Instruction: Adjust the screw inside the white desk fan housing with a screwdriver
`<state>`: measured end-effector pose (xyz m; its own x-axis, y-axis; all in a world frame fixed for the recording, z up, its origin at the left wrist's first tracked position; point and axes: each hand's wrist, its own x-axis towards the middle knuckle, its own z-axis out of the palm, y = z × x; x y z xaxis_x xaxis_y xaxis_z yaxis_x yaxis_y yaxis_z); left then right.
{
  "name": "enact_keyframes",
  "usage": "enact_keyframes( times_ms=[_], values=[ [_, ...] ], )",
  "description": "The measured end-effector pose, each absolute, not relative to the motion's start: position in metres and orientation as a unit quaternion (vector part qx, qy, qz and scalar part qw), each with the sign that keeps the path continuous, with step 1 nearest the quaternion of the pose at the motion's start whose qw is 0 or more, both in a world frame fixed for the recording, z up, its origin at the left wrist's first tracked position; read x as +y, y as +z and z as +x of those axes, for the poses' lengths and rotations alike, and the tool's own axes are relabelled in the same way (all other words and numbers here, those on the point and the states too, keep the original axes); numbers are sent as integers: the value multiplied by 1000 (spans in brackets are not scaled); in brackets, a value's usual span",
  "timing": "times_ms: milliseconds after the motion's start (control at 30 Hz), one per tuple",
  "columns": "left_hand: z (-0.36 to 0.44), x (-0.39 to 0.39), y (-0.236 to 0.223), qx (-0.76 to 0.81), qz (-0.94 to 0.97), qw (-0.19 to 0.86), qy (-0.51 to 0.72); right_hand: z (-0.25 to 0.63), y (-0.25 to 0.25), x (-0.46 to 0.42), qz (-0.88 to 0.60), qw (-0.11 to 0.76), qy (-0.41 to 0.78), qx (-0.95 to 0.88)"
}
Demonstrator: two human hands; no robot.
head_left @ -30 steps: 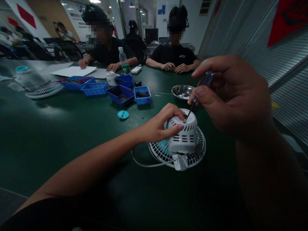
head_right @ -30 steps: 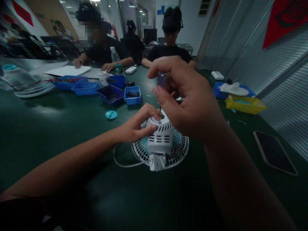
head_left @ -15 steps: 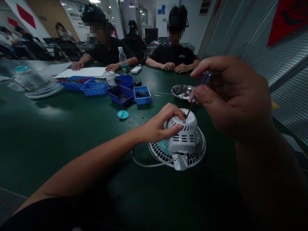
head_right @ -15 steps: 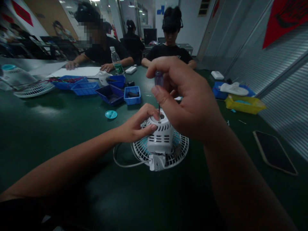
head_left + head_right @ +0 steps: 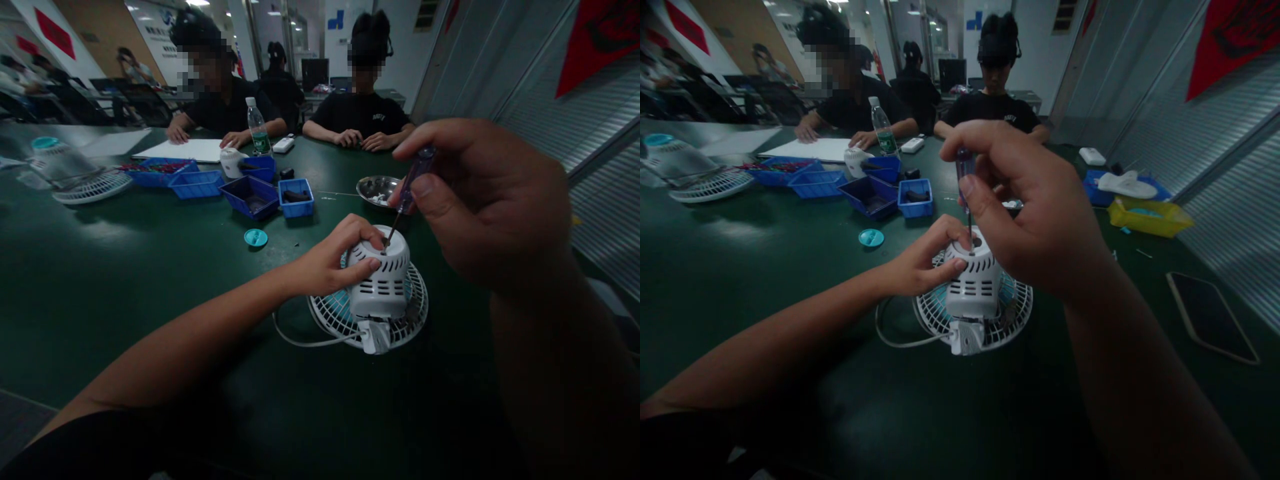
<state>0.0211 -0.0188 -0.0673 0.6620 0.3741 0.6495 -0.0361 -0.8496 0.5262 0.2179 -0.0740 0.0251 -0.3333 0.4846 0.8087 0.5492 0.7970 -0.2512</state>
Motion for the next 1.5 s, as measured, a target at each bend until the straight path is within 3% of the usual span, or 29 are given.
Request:
enact_keyframes(
  times_ms=[300, 567, 867, 1067, 1367, 1500],
  values=[
    [21, -19, -68, 97, 875, 255, 400, 219, 30, -74, -311, 459, -106, -826],
    [20, -19, -66, 100, 877, 254, 396, 218, 25, -71, -301, 484, -44, -821],
    [20, -20, -66, 92, 875, 259, 398, 221, 27, -72, -276, 488, -95, -822],
    [20, -19, -67, 95, 874, 257, 401, 220, 23, -71, -263, 501, -15, -824],
    [21, -19, -67, 90, 875, 254, 403, 218, 24, -68, -291, 496, -100, -812],
    [21, -19, -67, 84, 875, 251, 405, 217, 21, -69, -289, 499, -63, -815]
  ],
)
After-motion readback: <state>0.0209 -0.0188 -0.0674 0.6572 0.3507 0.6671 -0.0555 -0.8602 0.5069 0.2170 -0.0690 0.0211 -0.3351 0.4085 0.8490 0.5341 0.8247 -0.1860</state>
